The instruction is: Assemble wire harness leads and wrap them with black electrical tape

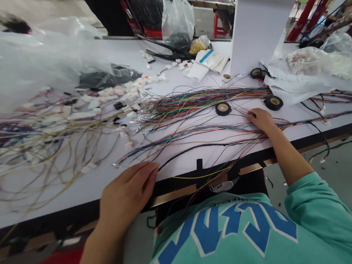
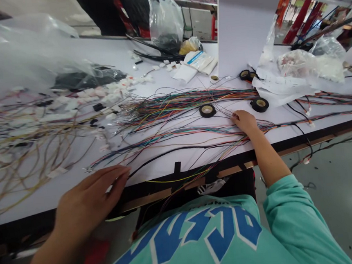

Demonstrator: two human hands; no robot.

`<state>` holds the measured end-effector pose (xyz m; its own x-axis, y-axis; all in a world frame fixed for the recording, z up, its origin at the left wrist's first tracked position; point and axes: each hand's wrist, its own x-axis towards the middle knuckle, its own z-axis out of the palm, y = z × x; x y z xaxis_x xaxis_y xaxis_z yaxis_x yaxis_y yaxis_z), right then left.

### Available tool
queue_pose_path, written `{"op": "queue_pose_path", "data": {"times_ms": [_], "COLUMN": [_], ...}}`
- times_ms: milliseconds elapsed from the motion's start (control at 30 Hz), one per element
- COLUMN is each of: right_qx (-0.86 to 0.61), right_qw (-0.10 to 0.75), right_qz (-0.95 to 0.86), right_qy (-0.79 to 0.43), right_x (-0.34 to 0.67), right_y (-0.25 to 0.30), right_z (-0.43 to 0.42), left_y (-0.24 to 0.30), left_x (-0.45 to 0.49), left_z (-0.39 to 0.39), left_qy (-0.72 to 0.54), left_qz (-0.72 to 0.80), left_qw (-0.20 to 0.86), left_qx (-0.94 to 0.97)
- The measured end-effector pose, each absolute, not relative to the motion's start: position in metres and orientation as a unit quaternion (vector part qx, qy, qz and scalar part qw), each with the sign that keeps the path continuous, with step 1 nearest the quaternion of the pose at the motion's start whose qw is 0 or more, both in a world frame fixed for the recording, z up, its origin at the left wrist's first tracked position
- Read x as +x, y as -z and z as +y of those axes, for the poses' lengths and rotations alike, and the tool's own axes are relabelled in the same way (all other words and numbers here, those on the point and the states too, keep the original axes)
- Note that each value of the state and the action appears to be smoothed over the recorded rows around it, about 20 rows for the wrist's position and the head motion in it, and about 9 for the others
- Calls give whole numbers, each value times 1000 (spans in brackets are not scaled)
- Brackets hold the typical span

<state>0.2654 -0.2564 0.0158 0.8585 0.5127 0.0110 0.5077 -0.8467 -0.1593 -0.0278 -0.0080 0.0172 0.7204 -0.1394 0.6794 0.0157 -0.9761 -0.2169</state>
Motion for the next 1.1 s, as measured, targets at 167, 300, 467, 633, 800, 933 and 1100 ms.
{"op": "queue_pose_path", "data": {"times_ms": [167, 300, 467, 633, 800, 933, 1100], "right_qx": [-964, -964, -957, -952, -941, -911, -882], "right_qw": [58, 56, 38, 44, 250, 266, 139], "right_qz": [-259, -259, -287, -300, -190, -299, -451], "right_qy": [-21, -20, -27, -42, 124, 101, 10], "right_x": [259, 256, 249, 247, 244, 216, 161], "right_y": [-19, -20, -20, -18, -33, -45, -45], "right_z": [-254, -252, -248, -245, -245, -225, -189], "left_y": [-18, -17, -17, -12, -9, -11, -13], "left_x": [-19, -18, -16, -18, -23, -20, 5], "left_z": [-13, -15, -17, -15, -15, -22, -41], "left_qy": [367, 359, 354, 338, 286, 239, 125], "left_qz": [47, 45, 39, 22, -38, -123, -215], "left_qw": [99, 85, 79, 52, -68, -299, -649], "left_qx": [-924, -928, -931, -939, -955, -916, -719]}}
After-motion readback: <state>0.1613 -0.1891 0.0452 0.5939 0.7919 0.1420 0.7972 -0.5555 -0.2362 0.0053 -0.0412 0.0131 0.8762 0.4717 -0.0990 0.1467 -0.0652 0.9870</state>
